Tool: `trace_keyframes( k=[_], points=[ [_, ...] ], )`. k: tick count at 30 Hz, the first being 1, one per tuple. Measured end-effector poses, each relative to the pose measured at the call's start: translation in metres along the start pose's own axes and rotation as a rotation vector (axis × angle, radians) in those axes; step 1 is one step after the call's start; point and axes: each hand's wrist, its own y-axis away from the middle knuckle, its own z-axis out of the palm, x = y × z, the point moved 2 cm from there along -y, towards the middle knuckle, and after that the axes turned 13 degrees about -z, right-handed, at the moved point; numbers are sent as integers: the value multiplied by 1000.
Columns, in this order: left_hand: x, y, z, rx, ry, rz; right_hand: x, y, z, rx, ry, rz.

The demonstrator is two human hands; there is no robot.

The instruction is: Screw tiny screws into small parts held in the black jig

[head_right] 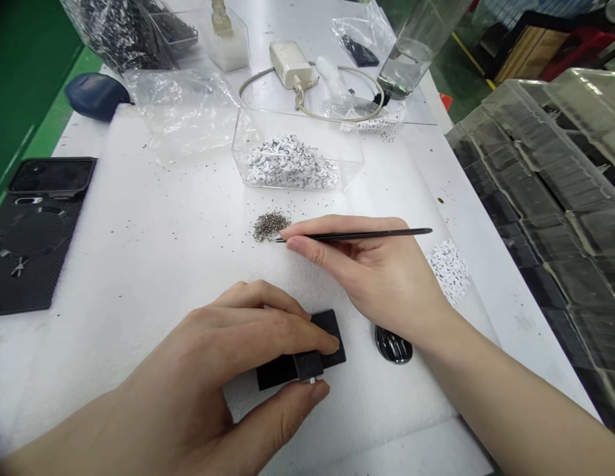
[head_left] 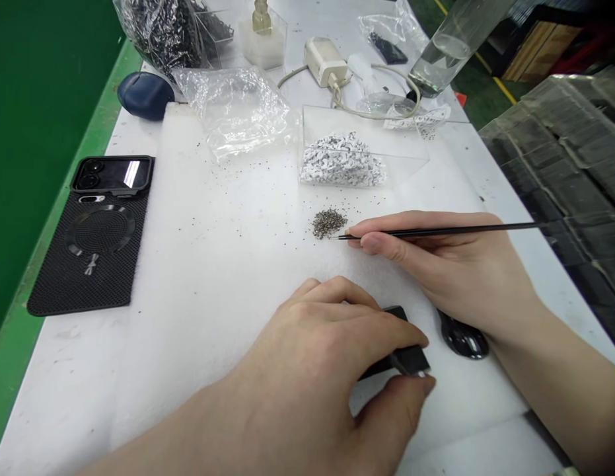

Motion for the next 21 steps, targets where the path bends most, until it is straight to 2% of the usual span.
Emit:
trace_keyframes(
  k=[5,8,10,13,15,17,21],
  points=[
    [1,1,0,10,-37,30,0,1,1,21,-52,-3],
    [-1,3,0,9,-61,107,-5,1,-2,106,-141,-32],
    [-2,4,-1,37,-70,157,-11,2,-9,166,-158,-67],
    [-2,5,-3,147,-98,213,-18,10,-28,199,-67,-161],
    [-2,6,-3,226,-135,221,-22,19,-40,182,-9,-265],
    [-2,6,-2,265,-160,192,-25,28,-47,141,-45,-361],
    [-1,6,0,267,-136,102,-24,36,-46,-56,-197,-408]
  ],
)
